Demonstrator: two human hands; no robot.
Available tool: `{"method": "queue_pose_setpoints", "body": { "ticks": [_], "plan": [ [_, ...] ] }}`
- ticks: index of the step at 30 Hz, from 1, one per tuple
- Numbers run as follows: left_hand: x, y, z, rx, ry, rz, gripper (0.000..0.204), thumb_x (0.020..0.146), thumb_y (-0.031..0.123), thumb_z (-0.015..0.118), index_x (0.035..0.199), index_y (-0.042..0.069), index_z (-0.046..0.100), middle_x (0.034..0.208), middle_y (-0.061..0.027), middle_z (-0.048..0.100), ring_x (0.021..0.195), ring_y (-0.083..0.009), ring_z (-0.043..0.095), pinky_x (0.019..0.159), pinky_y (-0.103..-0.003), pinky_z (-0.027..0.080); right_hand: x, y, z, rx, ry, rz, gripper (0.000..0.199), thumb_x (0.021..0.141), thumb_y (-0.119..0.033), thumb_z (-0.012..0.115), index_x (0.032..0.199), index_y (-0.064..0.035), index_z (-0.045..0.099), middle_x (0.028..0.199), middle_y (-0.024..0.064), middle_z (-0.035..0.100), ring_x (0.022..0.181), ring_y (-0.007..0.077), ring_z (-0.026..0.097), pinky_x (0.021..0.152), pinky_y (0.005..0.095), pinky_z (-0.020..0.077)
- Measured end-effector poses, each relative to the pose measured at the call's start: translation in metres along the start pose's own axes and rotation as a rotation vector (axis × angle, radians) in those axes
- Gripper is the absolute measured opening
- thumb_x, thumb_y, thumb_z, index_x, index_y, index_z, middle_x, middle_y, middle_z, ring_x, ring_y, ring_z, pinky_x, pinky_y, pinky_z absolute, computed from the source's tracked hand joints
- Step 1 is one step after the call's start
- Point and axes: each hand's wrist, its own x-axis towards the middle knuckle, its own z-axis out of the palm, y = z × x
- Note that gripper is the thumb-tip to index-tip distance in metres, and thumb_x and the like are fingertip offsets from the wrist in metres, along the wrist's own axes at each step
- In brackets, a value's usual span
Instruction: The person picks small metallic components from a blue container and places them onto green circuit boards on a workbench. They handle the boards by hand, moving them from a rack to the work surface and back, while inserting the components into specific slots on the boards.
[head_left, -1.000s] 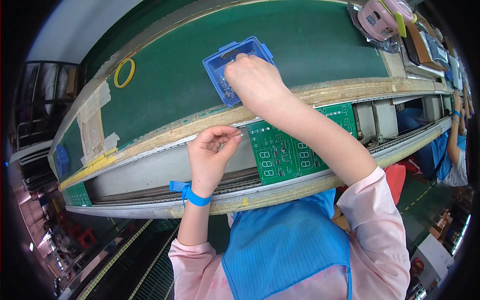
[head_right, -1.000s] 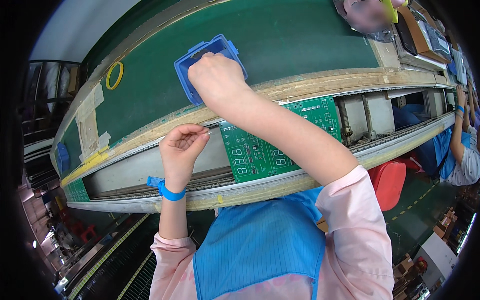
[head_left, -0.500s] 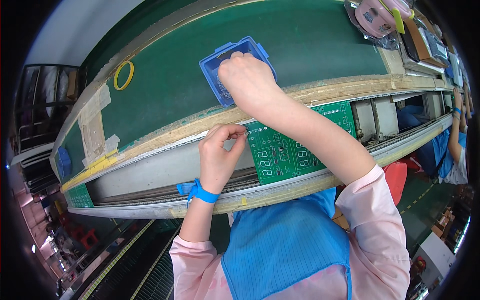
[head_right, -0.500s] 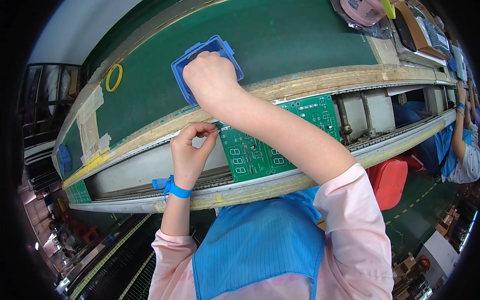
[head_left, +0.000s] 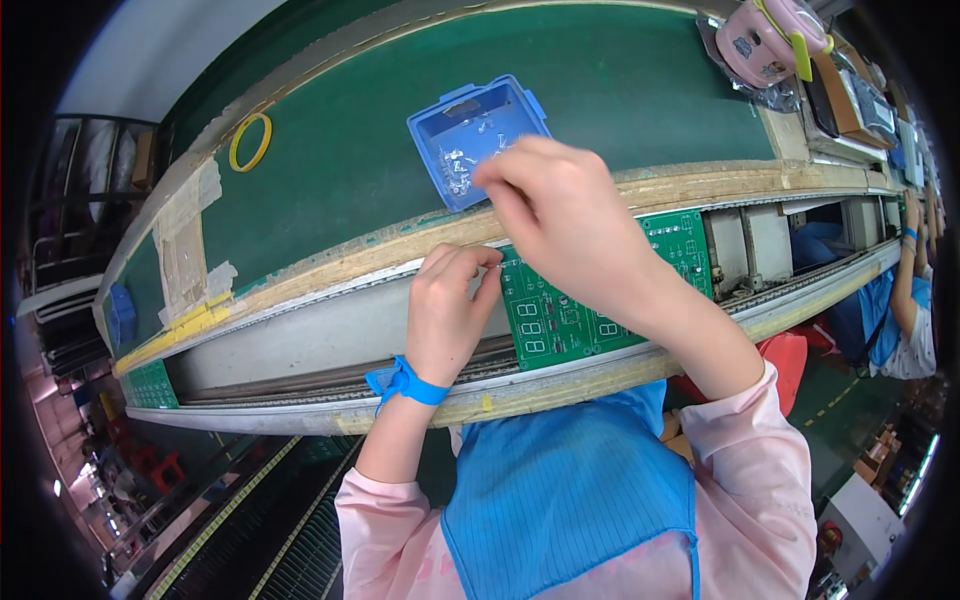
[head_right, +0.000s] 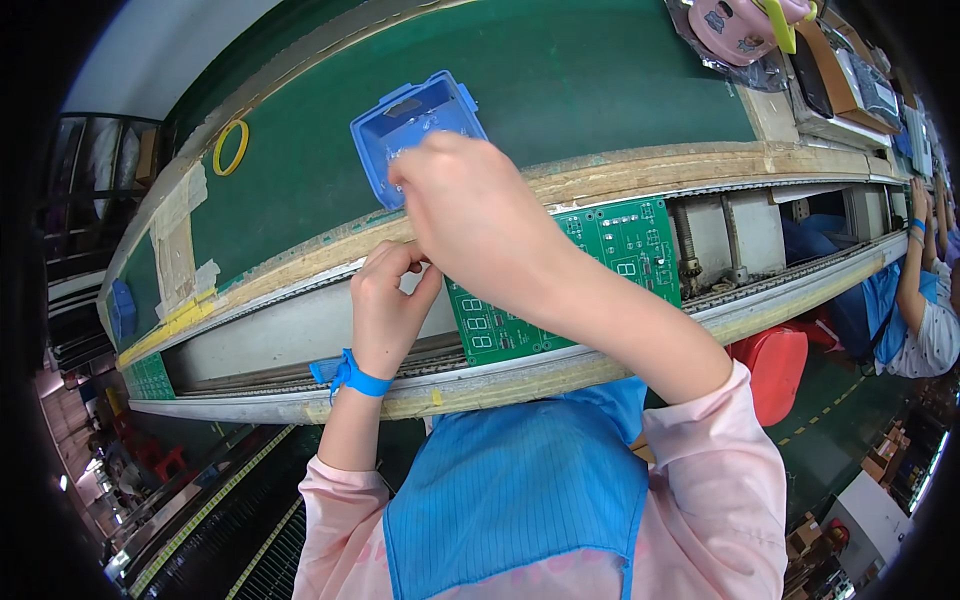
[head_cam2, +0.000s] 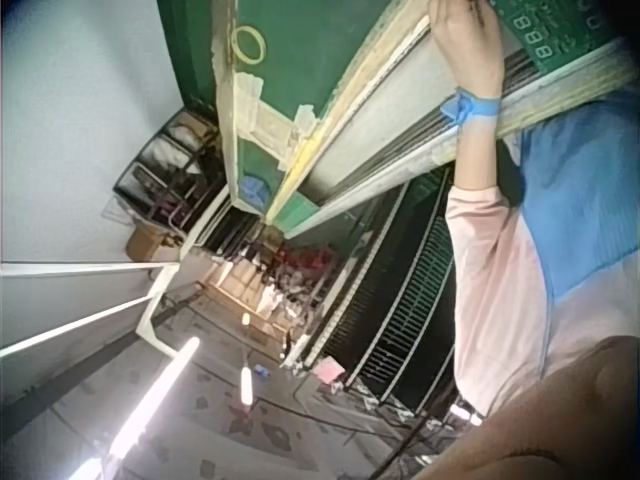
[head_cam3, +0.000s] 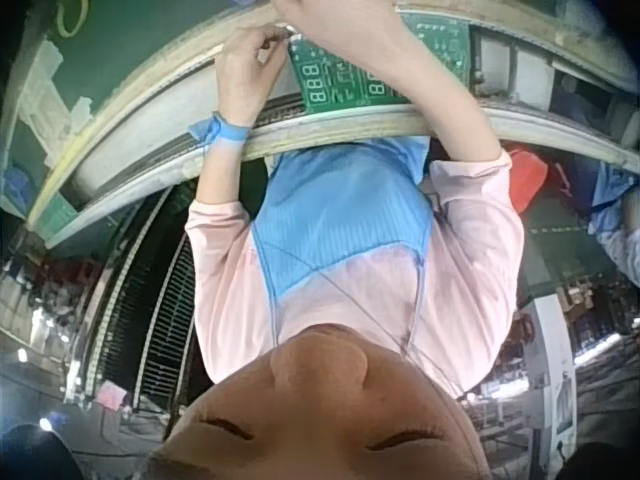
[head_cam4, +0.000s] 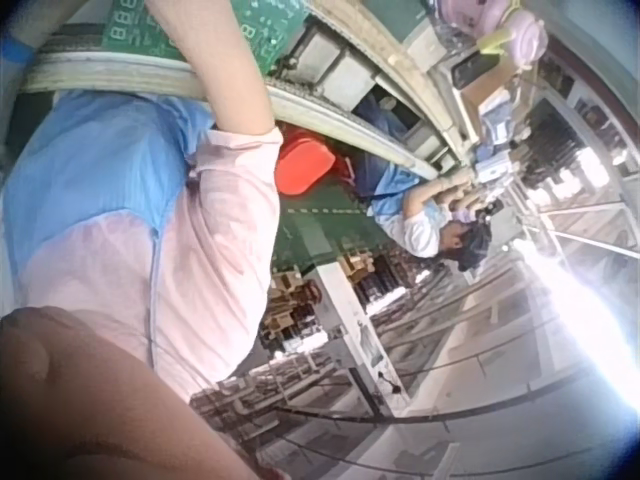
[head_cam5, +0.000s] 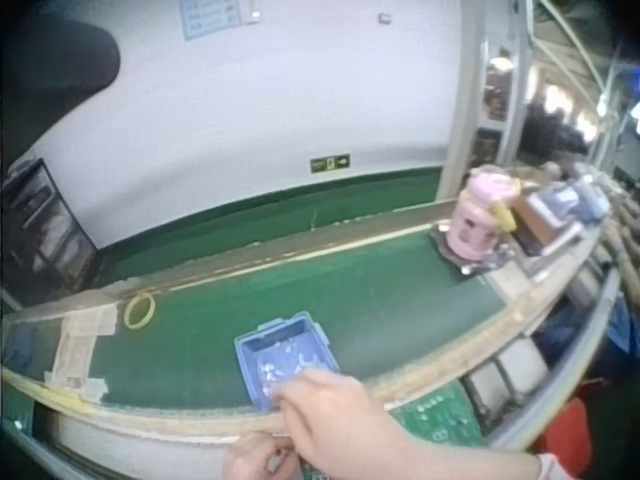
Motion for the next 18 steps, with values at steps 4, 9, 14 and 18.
{"method": "queue_pose_setpoints", "body": {
  "ticks": [4, 9, 14, 18],
  "plan": [
    [0.010, 0.007, 0.002, 0.112, -0.039, 0.154, 0.013, 0.071, -0.004, 0.065, 0.084, 0.001, 0.065, 0.077, -0.0124, 0.064, 0.078, -0.0289, 0.060, 0.070, -0.039, 0.050, -0.037, 0.010, -0.010, 0.586, -0.130, 0.401, 0.013, 0.090, 0.000, 0.061, 0.101, 0.0058, 0.067, 0.089, 0.0096, 0.069, 0.079, 0.0169, 0.068, 0.074, 0.0272, 0.0557],
    [0.012, 0.019, -0.001, 0.316, -0.102, 0.183, 0.009, 0.073, -0.003, 0.066, 0.081, 0.000, 0.063, 0.078, -0.0140, 0.065, 0.078, -0.0295, 0.061, 0.068, -0.039, 0.050, -0.058, 0.019, -0.016, 0.899, -0.153, 0.645, 0.014, 0.088, 0.005, 0.063, 0.101, 0.0058, 0.067, 0.102, 0.0108, 0.066, 0.087, 0.0148, 0.067, 0.079, 0.0270, 0.0560],
    [0.014, 0.029, -0.009, 0.407, -0.207, 0.156, 0.008, 0.073, -0.001, 0.066, 0.080, -0.001, 0.062, 0.077, -0.0147, 0.065, 0.078, -0.0305, 0.060, 0.069, -0.039, 0.050, -0.070, 0.022, -0.017, 0.969, -0.072, 0.540, 0.015, 0.087, 0.006, 0.064, 0.102, 0.0051, 0.068, 0.101, 0.0087, 0.068, 0.090, 0.0126, 0.066, 0.080, 0.0246, 0.0548],
    [0.031, 0.038, -0.027, 0.499, -0.139, 0.137, 0.008, 0.074, 0.002, 0.067, 0.081, 0.002, 0.064, 0.079, -0.0123, 0.065, 0.080, -0.0294, 0.060, 0.071, -0.039, 0.050, -0.070, 0.019, -0.019, 0.975, -0.050, 0.520, 0.013, 0.087, 0.007, 0.064, 0.099, 0.0048, 0.068, 0.100, 0.0080, 0.067, 0.090, 0.0121, 0.065, 0.080, 0.0235, 0.0539]
  ]
}}
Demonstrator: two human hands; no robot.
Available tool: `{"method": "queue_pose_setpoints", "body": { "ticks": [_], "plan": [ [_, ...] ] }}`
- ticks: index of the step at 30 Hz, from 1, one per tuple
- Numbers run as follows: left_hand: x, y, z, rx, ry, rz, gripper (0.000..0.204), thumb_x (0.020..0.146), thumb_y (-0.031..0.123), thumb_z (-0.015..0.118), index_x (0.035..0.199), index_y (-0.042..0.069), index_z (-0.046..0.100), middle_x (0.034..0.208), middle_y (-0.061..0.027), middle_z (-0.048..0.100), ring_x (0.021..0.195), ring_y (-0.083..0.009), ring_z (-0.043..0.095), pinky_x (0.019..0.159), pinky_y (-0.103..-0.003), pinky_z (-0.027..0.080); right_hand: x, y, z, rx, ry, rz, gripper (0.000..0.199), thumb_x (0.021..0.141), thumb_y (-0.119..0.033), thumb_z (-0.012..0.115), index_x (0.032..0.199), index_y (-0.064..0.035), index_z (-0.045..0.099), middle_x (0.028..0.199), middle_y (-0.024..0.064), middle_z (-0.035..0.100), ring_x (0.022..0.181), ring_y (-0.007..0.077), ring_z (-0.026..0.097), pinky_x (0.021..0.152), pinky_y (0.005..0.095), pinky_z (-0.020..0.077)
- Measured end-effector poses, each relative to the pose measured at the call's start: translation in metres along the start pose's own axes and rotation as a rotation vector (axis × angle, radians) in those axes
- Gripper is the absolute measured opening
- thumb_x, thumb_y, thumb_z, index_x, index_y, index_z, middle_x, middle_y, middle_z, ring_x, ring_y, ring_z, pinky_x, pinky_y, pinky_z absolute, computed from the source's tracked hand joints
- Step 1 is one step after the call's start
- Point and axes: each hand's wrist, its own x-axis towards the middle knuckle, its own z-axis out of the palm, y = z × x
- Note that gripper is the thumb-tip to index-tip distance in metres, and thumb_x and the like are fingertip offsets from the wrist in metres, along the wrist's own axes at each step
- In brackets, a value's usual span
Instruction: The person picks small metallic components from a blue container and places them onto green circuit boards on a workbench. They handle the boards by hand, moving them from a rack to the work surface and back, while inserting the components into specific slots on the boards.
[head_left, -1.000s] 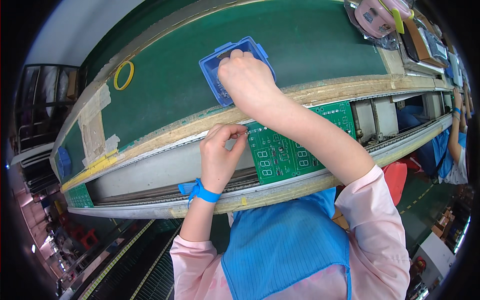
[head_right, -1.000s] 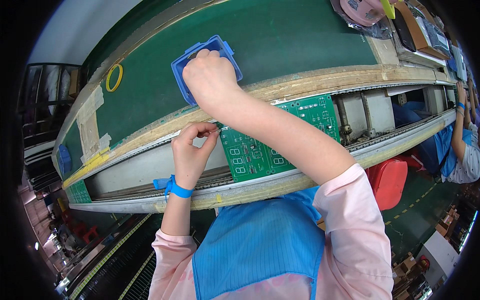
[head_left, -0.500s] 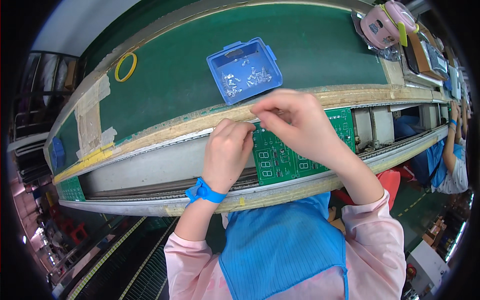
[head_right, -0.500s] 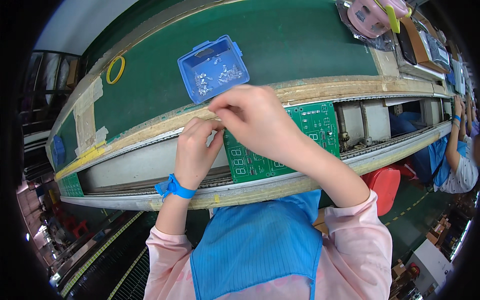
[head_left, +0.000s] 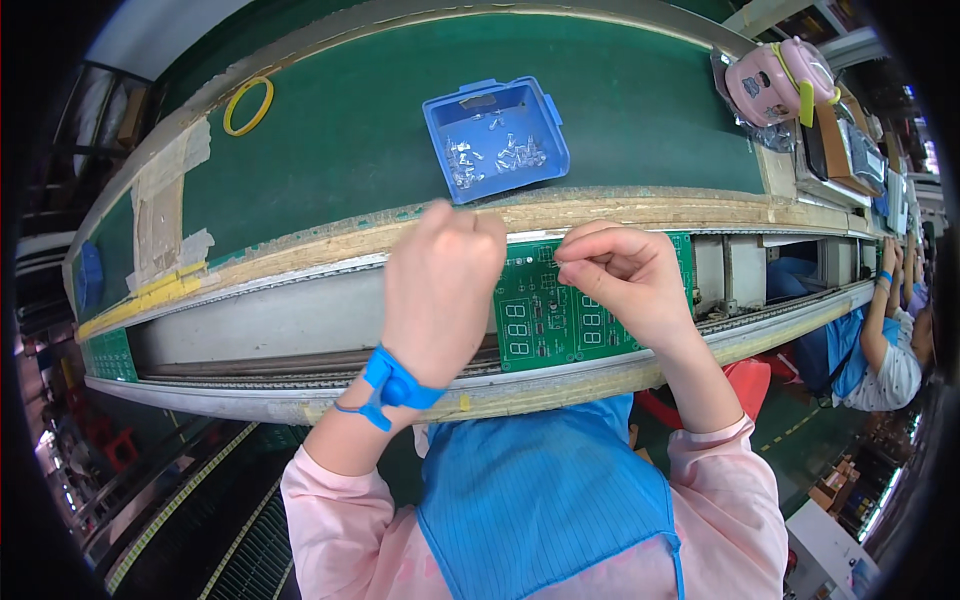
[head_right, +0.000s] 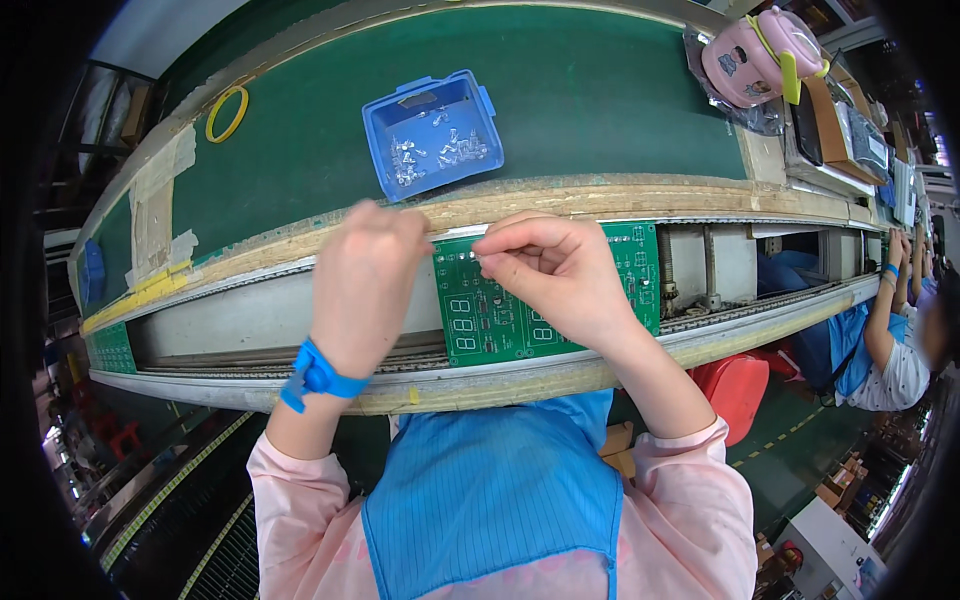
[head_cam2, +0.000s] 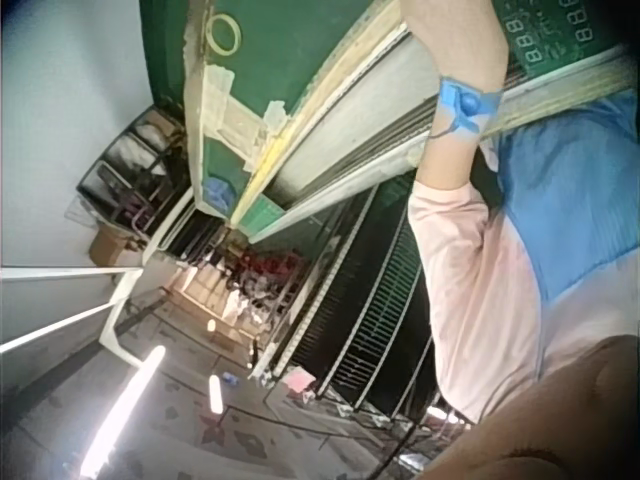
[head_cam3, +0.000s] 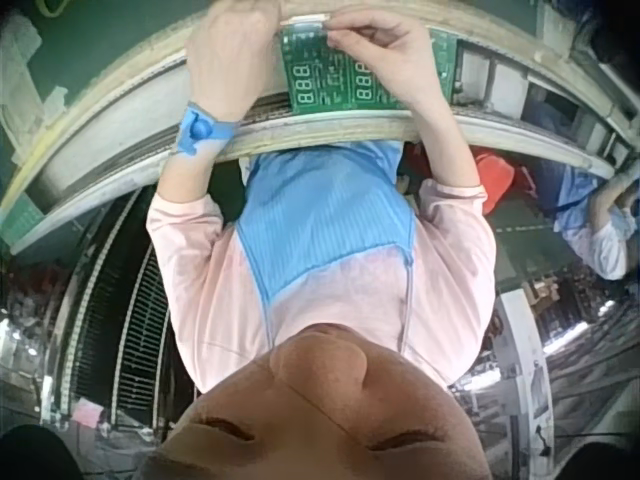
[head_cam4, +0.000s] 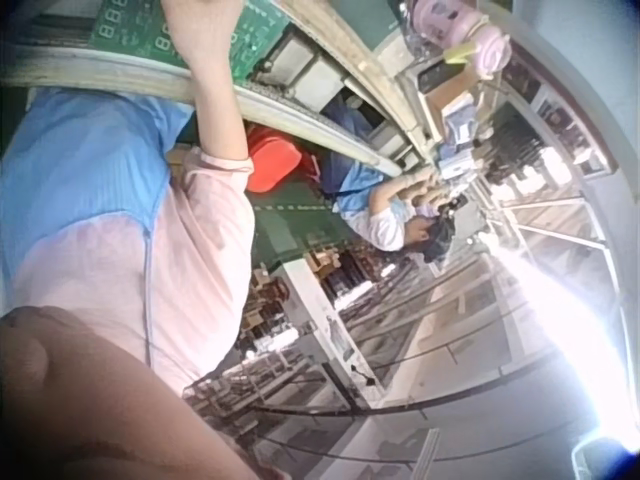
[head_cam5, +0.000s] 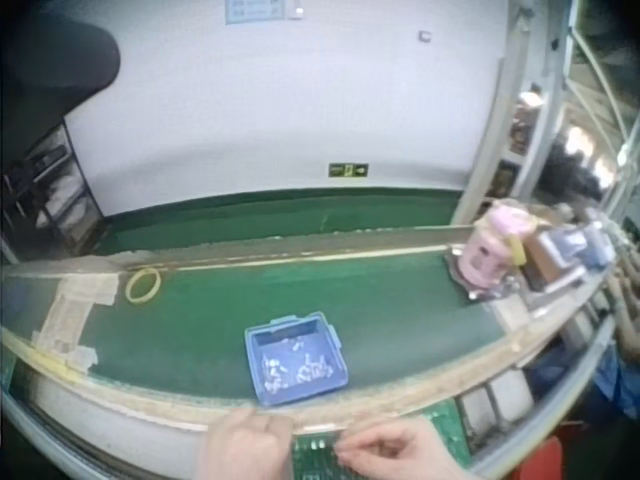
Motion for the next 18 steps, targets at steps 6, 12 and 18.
{"method": "queue_pose_setpoints", "body": {
  "ticks": [6, 12, 18],
  "plan": [
    [0.052, -0.028, 0.007, 0.190, 0.211, 0.023, 0.011, 0.074, 0.011, 0.072, 0.083, 0.006, 0.070, 0.082, -0.0076, 0.067, 0.089, -0.0267, 0.059, 0.075, -0.039, 0.048, 0.003, 0.004, 0.007, -0.129, 0.052, -0.023, 0.010, 0.085, 0.005, 0.066, 0.094, 0.0020, 0.068, 0.094, 0.0065, 0.068, 0.088, 0.0125, 0.065, 0.079, 0.0257, 0.0528],
    [0.071, -0.035, 0.033, 0.280, 0.165, -0.001, 0.007, 0.065, 0.008, 0.071, 0.071, 0.010, 0.073, 0.080, -0.0038, 0.067, 0.092, -0.0230, 0.055, 0.075, -0.036, 0.041, 0.017, 0.017, 0.010, -0.856, -0.006, -0.420, 0.022, 0.072, 0.002, 0.068, 0.094, -0.0037, 0.067, 0.085, 0.0083, 0.067, 0.082, 0.0259, 0.062, 0.075, 0.0349, 0.0488],
    [0.072, -0.028, 0.032, 0.287, 0.086, -0.041, 0.008, 0.070, 0.006, 0.066, 0.073, 0.009, 0.072, 0.082, -0.0042, 0.068, 0.094, -0.0238, 0.056, 0.076, -0.038, 0.042, 0.026, 0.028, 0.017, -0.968, -0.072, -0.440, 0.023, 0.072, 0.002, 0.067, 0.094, -0.0036, 0.068, 0.082, 0.0077, 0.066, 0.083, 0.0246, 0.060, 0.074, 0.0361, 0.0499]
  ]
}}
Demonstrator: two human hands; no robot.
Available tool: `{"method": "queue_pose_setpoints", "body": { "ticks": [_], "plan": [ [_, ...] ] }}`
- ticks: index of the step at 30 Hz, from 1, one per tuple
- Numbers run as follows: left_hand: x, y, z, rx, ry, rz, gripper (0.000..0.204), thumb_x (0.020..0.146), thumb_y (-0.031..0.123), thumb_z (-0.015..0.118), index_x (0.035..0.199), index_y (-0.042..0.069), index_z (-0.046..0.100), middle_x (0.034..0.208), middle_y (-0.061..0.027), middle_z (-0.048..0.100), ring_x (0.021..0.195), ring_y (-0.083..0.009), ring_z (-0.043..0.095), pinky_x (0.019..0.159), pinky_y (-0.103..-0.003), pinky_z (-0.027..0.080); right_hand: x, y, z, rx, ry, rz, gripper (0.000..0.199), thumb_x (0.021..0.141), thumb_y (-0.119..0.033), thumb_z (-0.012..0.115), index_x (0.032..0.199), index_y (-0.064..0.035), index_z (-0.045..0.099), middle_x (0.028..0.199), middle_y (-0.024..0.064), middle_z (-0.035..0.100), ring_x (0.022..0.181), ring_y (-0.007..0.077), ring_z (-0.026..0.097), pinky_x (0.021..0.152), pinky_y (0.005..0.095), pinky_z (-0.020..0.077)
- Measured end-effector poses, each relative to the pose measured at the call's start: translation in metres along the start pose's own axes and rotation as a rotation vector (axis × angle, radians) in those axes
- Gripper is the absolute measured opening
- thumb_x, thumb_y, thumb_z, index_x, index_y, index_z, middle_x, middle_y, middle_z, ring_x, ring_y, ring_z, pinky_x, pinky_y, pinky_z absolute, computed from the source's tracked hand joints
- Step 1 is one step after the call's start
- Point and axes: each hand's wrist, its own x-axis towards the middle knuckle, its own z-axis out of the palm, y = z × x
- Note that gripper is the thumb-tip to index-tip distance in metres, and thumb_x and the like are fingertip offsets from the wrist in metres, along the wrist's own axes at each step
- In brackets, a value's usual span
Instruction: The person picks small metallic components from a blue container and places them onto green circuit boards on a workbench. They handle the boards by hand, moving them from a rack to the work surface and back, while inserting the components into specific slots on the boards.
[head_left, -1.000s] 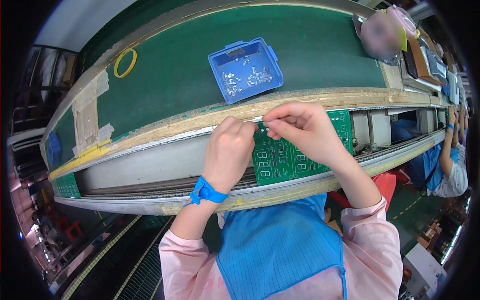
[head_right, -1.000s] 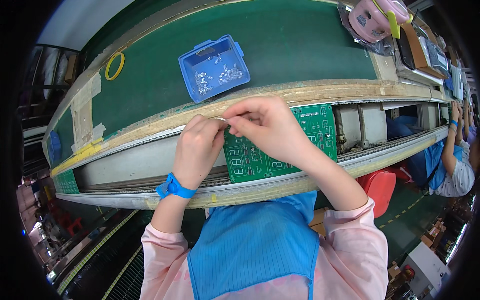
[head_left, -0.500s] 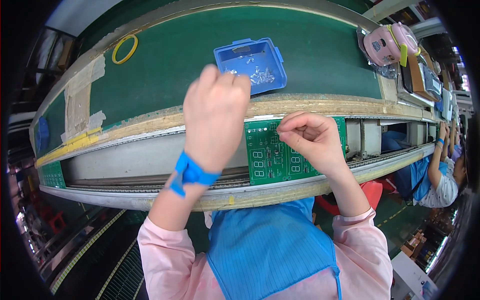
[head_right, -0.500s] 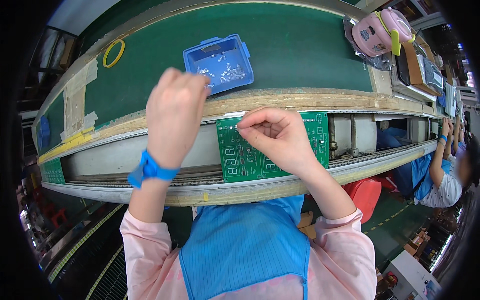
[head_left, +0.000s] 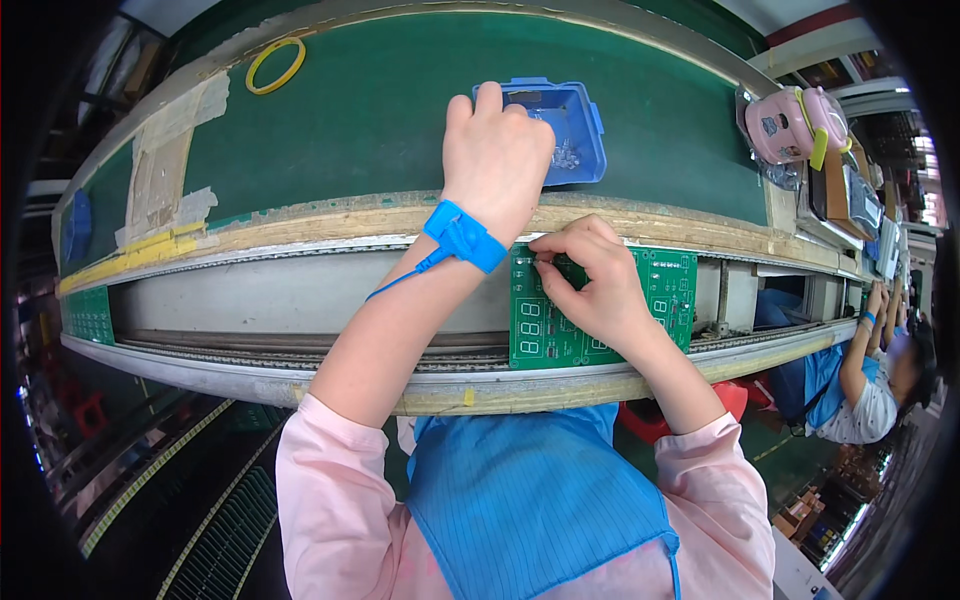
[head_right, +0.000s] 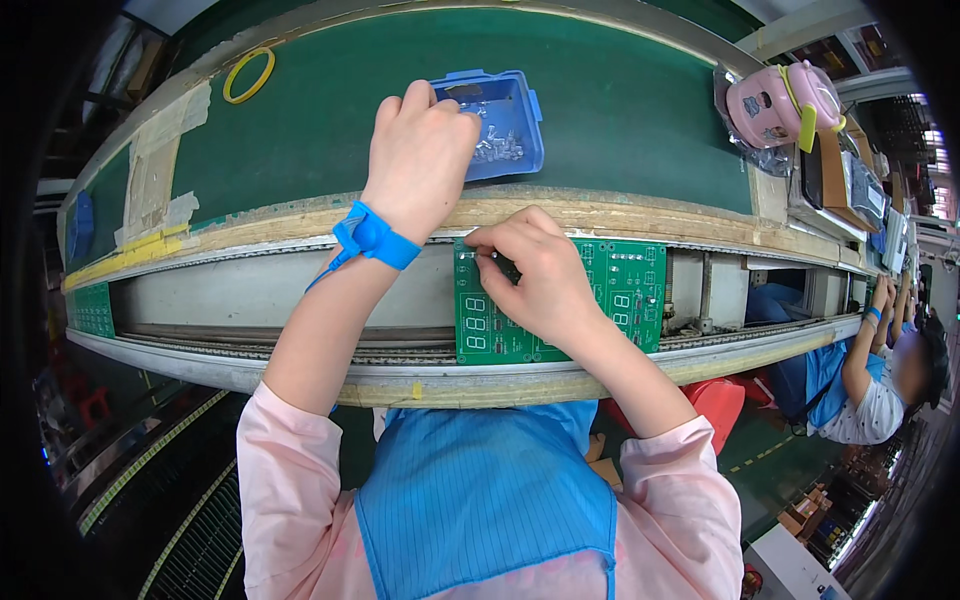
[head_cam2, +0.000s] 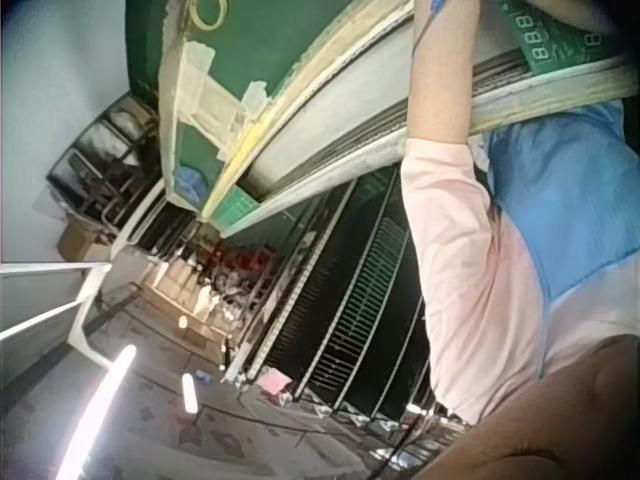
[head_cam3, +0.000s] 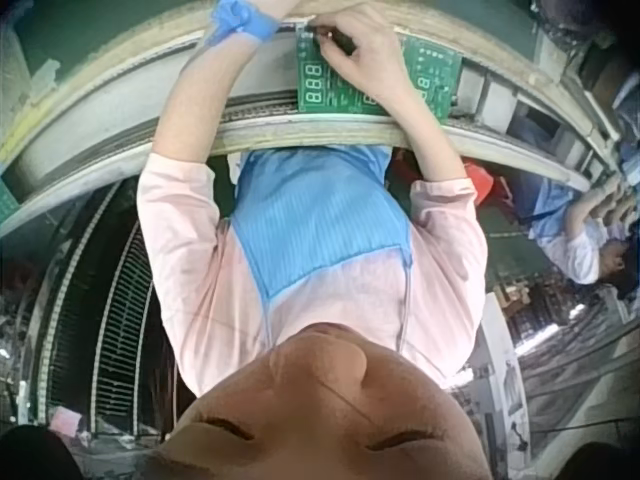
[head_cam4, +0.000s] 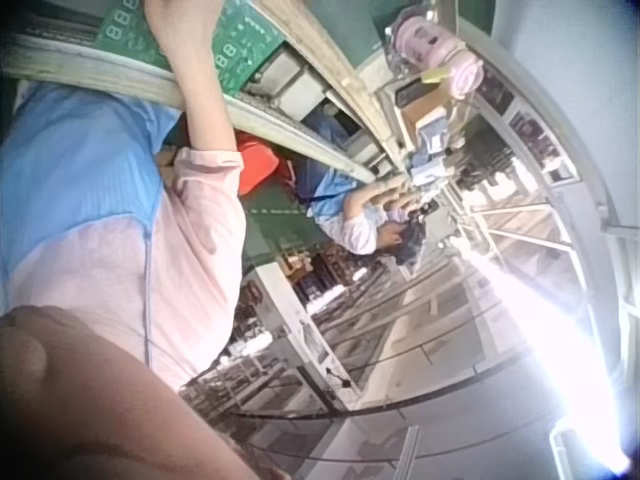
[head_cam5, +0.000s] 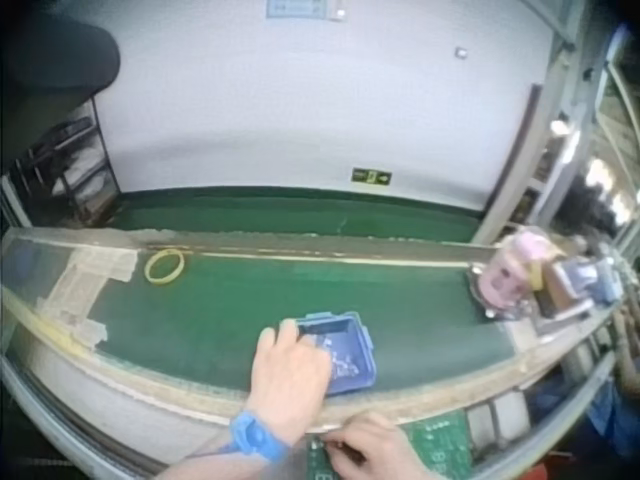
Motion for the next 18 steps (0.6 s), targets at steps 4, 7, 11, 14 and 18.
{"method": "queue_pose_setpoints", "body": {
  "ticks": [4, 7, 11, 14, 18],
  "plan": [
    [-0.001, 0.000, -0.010, -0.033, -0.072, -0.021, 0.009, 0.070, 0.004, 0.066, 0.076, 0.007, 0.072, 0.082, -0.0067, 0.068, 0.095, -0.0252, 0.057, 0.078, -0.038, 0.045, 0.001, 0.001, 0.002, -0.017, 0.002, 0.002, 0.022, 0.072, 0.002, 0.067, 0.094, -0.0035, 0.069, 0.081, 0.0084, 0.066, 0.082, 0.0248, 0.060, 0.072, 0.0360, 0.0503],
    [-0.004, 0.002, -0.011, -0.047, -0.029, -0.027, 0.010, 0.069, 0.003, 0.067, 0.077, 0.006, 0.072, 0.082, -0.0093, 0.068, 0.096, -0.0260, 0.057, 0.078, -0.038, 0.048, 0.001, 0.001, 0.002, -0.032, 0.010, 0.006, 0.022, 0.073, 0.002, 0.068, 0.094, -0.0036, 0.069, 0.081, 0.0087, 0.066, 0.082, 0.0250, 0.060, 0.072, 0.0359, 0.0504],
    [-0.002, 0.005, -0.002, 0.051, -0.024, -0.078, 0.008, 0.074, 0.013, 0.067, 0.078, 0.012, 0.074, 0.083, -0.0042, 0.068, 0.095, -0.0222, 0.056, 0.076, -0.034, 0.044, 0.003, -0.001, 0.003, -0.079, 0.003, -0.037, 0.021, 0.072, 0.002, 0.067, 0.093, -0.0041, 0.069, 0.080, 0.0082, 0.066, 0.081, 0.0254, 0.060, 0.071, 0.0365, 0.0503],
    [0.001, 0.009, -0.003, 0.070, -0.076, -0.095, 0.009, 0.075, 0.014, 0.067, 0.079, 0.013, 0.074, 0.083, -0.0033, 0.068, 0.096, -0.0217, 0.056, 0.076, -0.034, 0.043, 0.005, -0.002, 0.003, -0.133, -0.002, -0.073, 0.022, 0.072, 0.002, 0.067, 0.092, -0.0046, 0.068, 0.080, 0.0076, 0.065, 0.080, 0.0255, 0.060, 0.070, 0.0371, 0.0502],
    [0.003, 0.011, -0.008, 0.123, -0.128, -0.087, 0.008, 0.077, 0.015, 0.066, 0.079, 0.015, 0.075, 0.083, -0.0017, 0.068, 0.095, -0.0204, 0.055, 0.076, -0.035, 0.040, 0.005, -0.001, 0.006, -0.172, 0.020, -0.121, 0.023, 0.070, 0.002, 0.067, 0.092, -0.0050, 0.068, 0.078, 0.0072, 0.064, 0.078, 0.0251, 0.060, 0.069, 0.0372, 0.0502]
  ]
}}
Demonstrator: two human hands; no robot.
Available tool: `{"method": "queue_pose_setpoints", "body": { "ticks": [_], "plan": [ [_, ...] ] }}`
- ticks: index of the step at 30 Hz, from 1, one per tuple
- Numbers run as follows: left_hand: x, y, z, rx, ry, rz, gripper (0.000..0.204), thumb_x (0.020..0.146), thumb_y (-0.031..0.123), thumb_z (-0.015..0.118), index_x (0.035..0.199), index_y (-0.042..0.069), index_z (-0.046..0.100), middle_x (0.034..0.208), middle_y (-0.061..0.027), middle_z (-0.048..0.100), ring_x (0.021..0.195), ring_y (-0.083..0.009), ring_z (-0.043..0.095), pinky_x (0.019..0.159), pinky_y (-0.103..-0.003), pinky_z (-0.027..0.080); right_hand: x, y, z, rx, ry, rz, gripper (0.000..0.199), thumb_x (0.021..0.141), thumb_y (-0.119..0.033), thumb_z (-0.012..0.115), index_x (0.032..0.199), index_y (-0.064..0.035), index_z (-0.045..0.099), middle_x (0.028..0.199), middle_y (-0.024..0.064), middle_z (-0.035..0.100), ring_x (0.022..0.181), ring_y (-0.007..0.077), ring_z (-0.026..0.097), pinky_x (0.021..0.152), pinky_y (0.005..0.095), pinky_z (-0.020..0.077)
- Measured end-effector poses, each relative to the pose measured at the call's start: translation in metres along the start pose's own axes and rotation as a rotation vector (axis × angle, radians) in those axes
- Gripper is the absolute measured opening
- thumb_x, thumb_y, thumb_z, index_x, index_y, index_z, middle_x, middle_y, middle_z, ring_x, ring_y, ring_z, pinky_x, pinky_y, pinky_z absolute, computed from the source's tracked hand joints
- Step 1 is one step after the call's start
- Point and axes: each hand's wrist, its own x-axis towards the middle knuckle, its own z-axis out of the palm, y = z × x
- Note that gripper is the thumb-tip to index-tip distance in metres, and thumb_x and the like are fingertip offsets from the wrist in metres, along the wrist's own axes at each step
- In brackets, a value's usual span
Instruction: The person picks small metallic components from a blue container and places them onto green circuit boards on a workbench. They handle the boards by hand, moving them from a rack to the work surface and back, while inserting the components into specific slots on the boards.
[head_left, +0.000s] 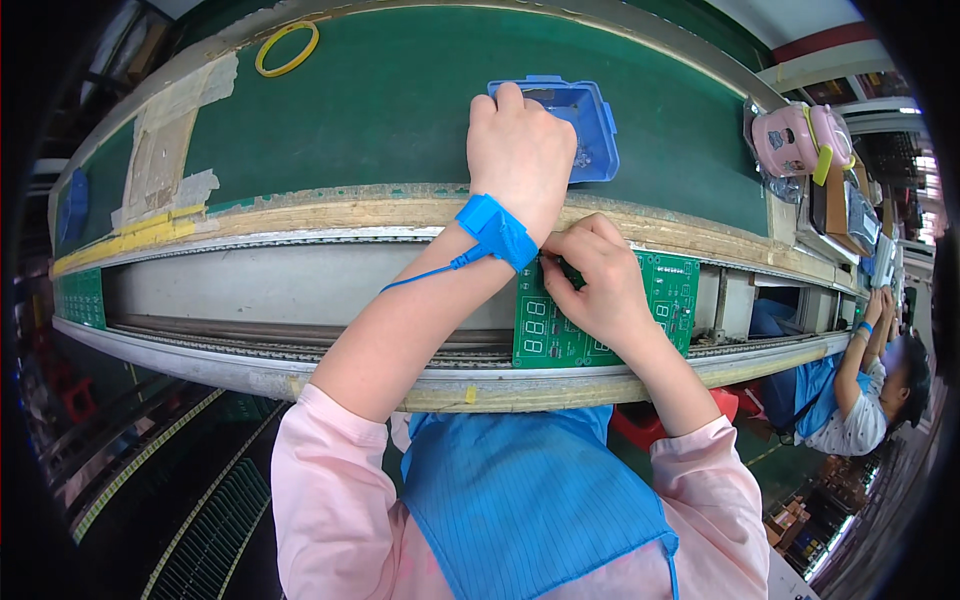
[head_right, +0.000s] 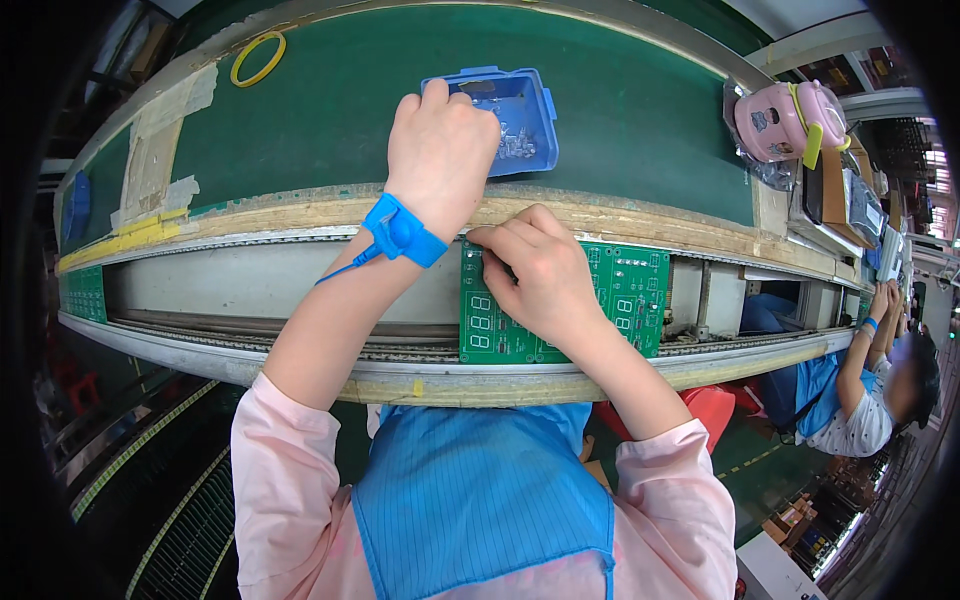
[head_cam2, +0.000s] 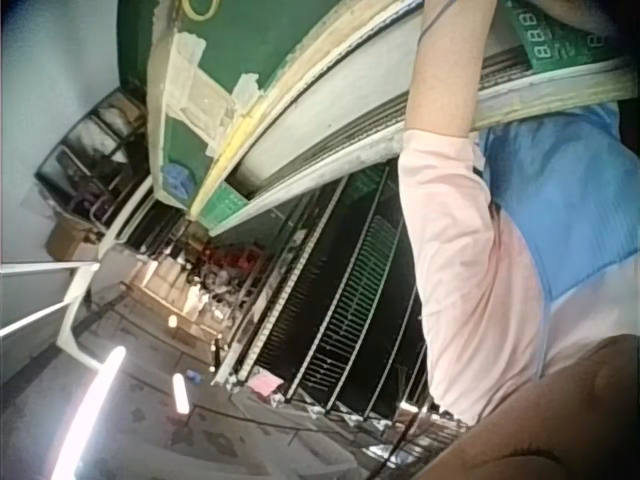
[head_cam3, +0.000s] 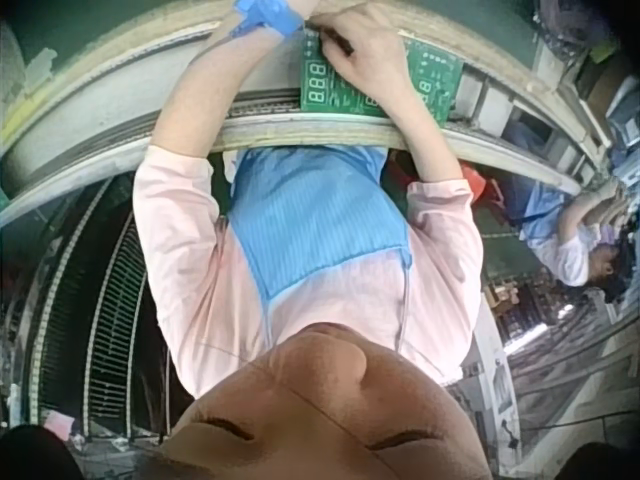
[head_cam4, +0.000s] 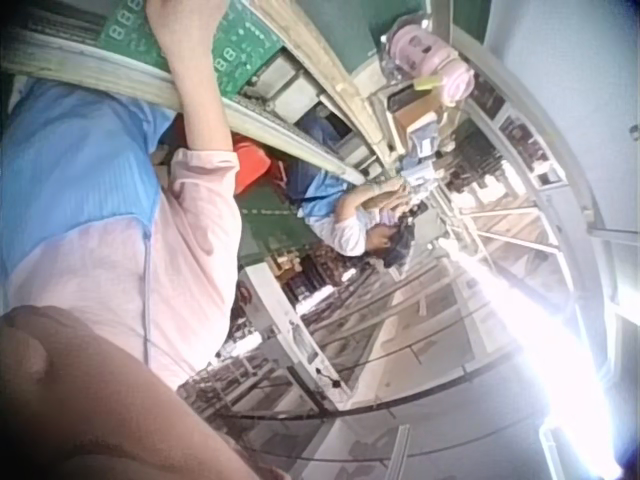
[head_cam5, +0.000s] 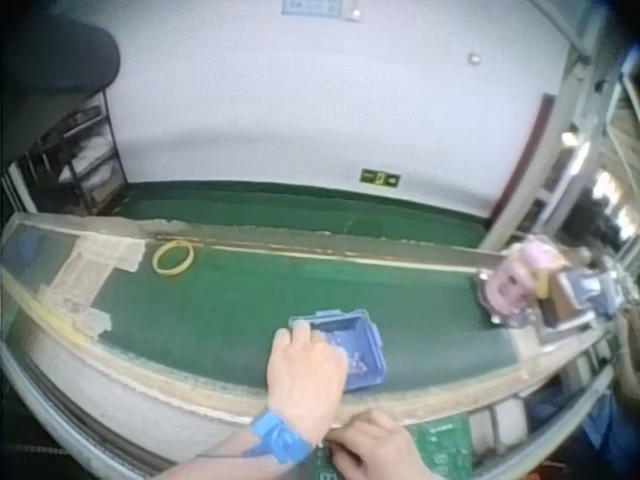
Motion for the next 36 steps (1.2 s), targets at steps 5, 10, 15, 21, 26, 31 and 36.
{"method": "queue_pose_setpoints", "body": {
  "ticks": [5, 10, 15, 21, 26, 31, 36],
  "plan": [
    [0.003, -0.003, 0.003, -0.044, 0.065, 0.006, 0.007, 0.067, 0.007, 0.072, 0.074, 0.010, 0.072, 0.079, -0.0061, 0.068, 0.090, -0.0231, 0.058, 0.073, -0.035, 0.041, 0.000, -0.001, 0.001, -0.013, 0.014, -0.012, 0.024, 0.070, 0.002, 0.067, 0.093, -0.0051, 0.068, 0.077, 0.0067, 0.063, 0.078, 0.0247, 0.059, 0.069, 0.0369, 0.0501],
    [0.003, -0.002, 0.003, -0.050, 0.055, 0.027, 0.007, 0.066, 0.007, 0.072, 0.073, 0.011, 0.072, 0.077, -0.0049, 0.067, 0.090, -0.0223, 0.058, 0.073, -0.035, 0.040, -0.001, -0.001, 0.002, -0.017, 0.026, -0.016, 0.025, 0.070, 0.002, 0.067, 0.094, -0.0054, 0.069, 0.076, 0.0062, 0.062, 0.077, 0.0242, 0.059, 0.068, 0.0366, 0.0499],
    [0.003, -0.002, 0.007, -0.021, 0.064, 0.022, 0.008, 0.067, 0.006, 0.071, 0.073, 0.011, 0.072, 0.077, -0.0045, 0.067, 0.089, -0.0220, 0.058, 0.072, -0.036, 0.040, -0.001, -0.002, 0.003, -0.035, 0.025, -0.026, 0.026, 0.071, 0.002, 0.068, 0.096, -0.0057, 0.069, 0.077, 0.0060, 0.062, 0.077, 0.0237, 0.059, 0.068, 0.0362, 0.0499],
    [0.003, -0.005, 0.004, -0.071, 0.050, 0.046, 0.006, 0.070, 0.006, 0.068, 0.074, 0.010, 0.071, 0.078, -0.0056, 0.068, 0.089, -0.0232, 0.060, 0.075, -0.036, 0.041, -0.002, -0.001, 0.004, -0.110, 0.010, -0.066, 0.028, 0.069, 0.000, 0.068, 0.096, -0.0073, 0.069, 0.077, 0.0039, 0.063, 0.077, 0.0219, 0.059, 0.067, 0.0352, 0.0496],
    [-0.001, -0.019, -0.001, -0.153, 0.149, 0.088, 0.004, 0.075, 0.006, 0.065, 0.077, 0.007, 0.069, 0.082, -0.0078, 0.067, 0.090, -0.0250, 0.061, 0.079, -0.039, 0.044, 0.001, -0.007, 0.000, -0.223, -0.051, -0.132, 0.030, 0.066, -0.004, 0.069, 0.096, -0.0086, 0.069, 0.079, 0.0028, 0.064, 0.081, 0.0206, 0.058, 0.068, 0.0347, 0.0498],
    [-0.019, -0.034, -0.007, -0.420, 0.343, 0.114, 0.005, 0.080, 0.009, 0.065, 0.081, 0.004, 0.065, 0.085, -0.0072, 0.066, 0.093, -0.0265, 0.059, 0.083, -0.040, 0.044, 0.003, -0.009, -0.009, -0.181, -0.091, -0.059, 0.032, 0.069, -0.005, 0.071, 0.101, -0.0065, 0.068, 0.085, 0.0051, 0.065, 0.083, 0.0211, 0.059, 0.070, 0.0345, 0.0505],
    [-0.059, -0.044, -0.018, -1.024, 0.262, 0.156, 0.004, 0.085, 0.006, 0.063, 0.085, 0.003, 0.061, 0.083, -0.0066, 0.062, 0.085, -0.0192, 0.059, 0.081, -0.031, 0.045, 0.004, -0.024, -0.030, 0.212, 0.128, 0.175, 0.031, 0.078, -0.003, 0.072, 0.108, -0.0032, 0.067, 0.088, 0.0077, 0.065, 0.077, 0.0196, 0.062, 0.065, 0.0306, 0.0511]
  ]
}}
